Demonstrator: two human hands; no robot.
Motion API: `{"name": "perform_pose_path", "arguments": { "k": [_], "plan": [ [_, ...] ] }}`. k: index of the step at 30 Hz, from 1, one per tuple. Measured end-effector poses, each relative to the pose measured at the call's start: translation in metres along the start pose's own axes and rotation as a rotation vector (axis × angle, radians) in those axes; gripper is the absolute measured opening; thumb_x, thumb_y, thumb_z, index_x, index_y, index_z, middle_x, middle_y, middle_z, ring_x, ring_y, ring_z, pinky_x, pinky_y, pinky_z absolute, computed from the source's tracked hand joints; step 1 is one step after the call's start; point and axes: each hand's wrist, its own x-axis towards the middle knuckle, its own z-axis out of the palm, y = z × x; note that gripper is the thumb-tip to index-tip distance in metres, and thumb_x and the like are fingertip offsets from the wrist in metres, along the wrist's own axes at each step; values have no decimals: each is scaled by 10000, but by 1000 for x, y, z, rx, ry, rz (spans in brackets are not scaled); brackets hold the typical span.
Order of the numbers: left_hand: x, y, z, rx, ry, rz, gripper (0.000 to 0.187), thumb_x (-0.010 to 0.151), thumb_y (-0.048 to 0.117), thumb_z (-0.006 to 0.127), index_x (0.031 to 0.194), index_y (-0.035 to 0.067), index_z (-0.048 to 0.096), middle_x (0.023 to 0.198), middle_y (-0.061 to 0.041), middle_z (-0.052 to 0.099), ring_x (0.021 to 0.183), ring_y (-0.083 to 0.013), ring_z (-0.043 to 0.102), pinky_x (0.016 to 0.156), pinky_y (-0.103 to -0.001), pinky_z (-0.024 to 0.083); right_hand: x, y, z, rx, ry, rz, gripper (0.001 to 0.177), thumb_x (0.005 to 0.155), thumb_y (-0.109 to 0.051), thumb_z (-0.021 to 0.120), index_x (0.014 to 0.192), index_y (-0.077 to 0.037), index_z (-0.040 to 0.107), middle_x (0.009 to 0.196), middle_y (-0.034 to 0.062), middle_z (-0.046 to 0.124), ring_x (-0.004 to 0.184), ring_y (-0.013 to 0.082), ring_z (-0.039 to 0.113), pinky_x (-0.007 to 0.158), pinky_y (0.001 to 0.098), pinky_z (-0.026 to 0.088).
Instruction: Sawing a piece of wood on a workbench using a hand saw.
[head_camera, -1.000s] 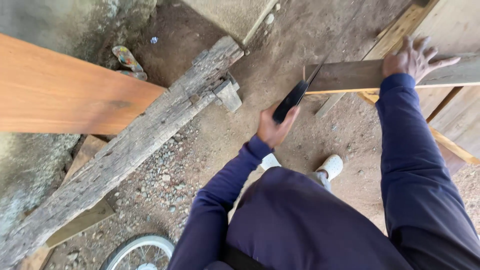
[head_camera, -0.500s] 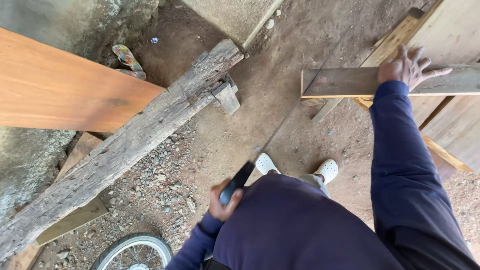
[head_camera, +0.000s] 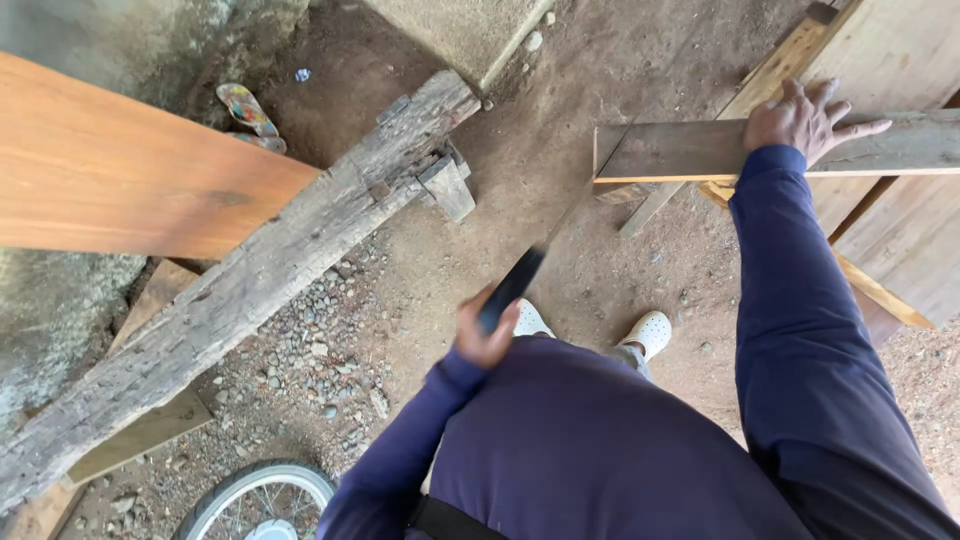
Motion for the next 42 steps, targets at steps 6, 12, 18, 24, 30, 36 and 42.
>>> {"name": "perform_pose_path", "arguments": {
  "k": [6, 12, 18, 24, 30, 36, 42],
  "plan": [
    [-7, 57, -89, -102, -359, -392, 203, 906, 204, 707, 858, 22, 629, 591, -53, 525, 528, -118, 517, 515, -307, 433, -2, -9, -12, -55, -36, -15, 415, 944, -305, 521, 1323, -331, 686, 1645, 106, 356, 1509, 404, 276, 1039, 751, -219],
    [68, -5, -40, -175, -297, -422, 256, 945, 246, 709, 849, 21, 633, 617, -4, 546, 571, -79, 502, 513, -301, 410, 48, 18, 22, -19, -7, -39, 310, 1072, -289, 471, 1260, -302, 718, 1677, 96, 324, 1529, 436, 229, 1068, 783, -194],
    [91, -5, -66, -177, -456, -370, 328, 988, 267, 715, 824, 10, 595, 642, 2, 474, 604, -82, 431, 540, -292, 358, 44, 25, 23, 110, 121, -173, 270, 1012, -293, 531, 1111, -181, 756, 1376, 152, 613, 1433, 436, 368, 1115, 699, -77],
    [36, -14, -70, -406, -346, -591, 285, 958, 253, 659, 792, 31, 592, 626, 10, 575, 550, -70, 528, 526, -264, 426, 46, 54, 76, -5, 409, -558, 312, 1033, -219, 453, 1025, -115, 747, 1249, 170, 661, 1345, 442, 460, 1154, 615, 7],
    [32, -13, -75, -368, -357, -498, 375, 996, 286, 655, 744, 25, 560, 632, -11, 561, 578, -86, 516, 558, -263, 411, 3, 22, 62, 52, 363, -453, 411, 1129, -263, 397, 991, -64, 729, 1169, 167, 669, 1353, 350, 502, 1259, 596, 45],
    [52, -1, -77, -389, -341, -544, 371, 989, 329, 609, 755, 43, 576, 609, -1, 579, 564, -84, 535, 558, -264, 417, -20, 3, 29, 213, 385, -448, 289, 1076, -271, 544, 1002, -91, 758, 1166, 117, 680, 1301, 336, 521, 1257, 585, 65],
    [43, -1, -79, -343, -382, -518, 419, 995, 348, 634, 729, 30, 579, 630, -25, 573, 574, -108, 521, 554, -277, 409, -6, 9, 46, 227, 350, -496, 284, 1072, -283, 552, 1071, -98, 768, 1164, 111, 690, 1287, 356, 523, 1231, 629, 51]
  ]
}}
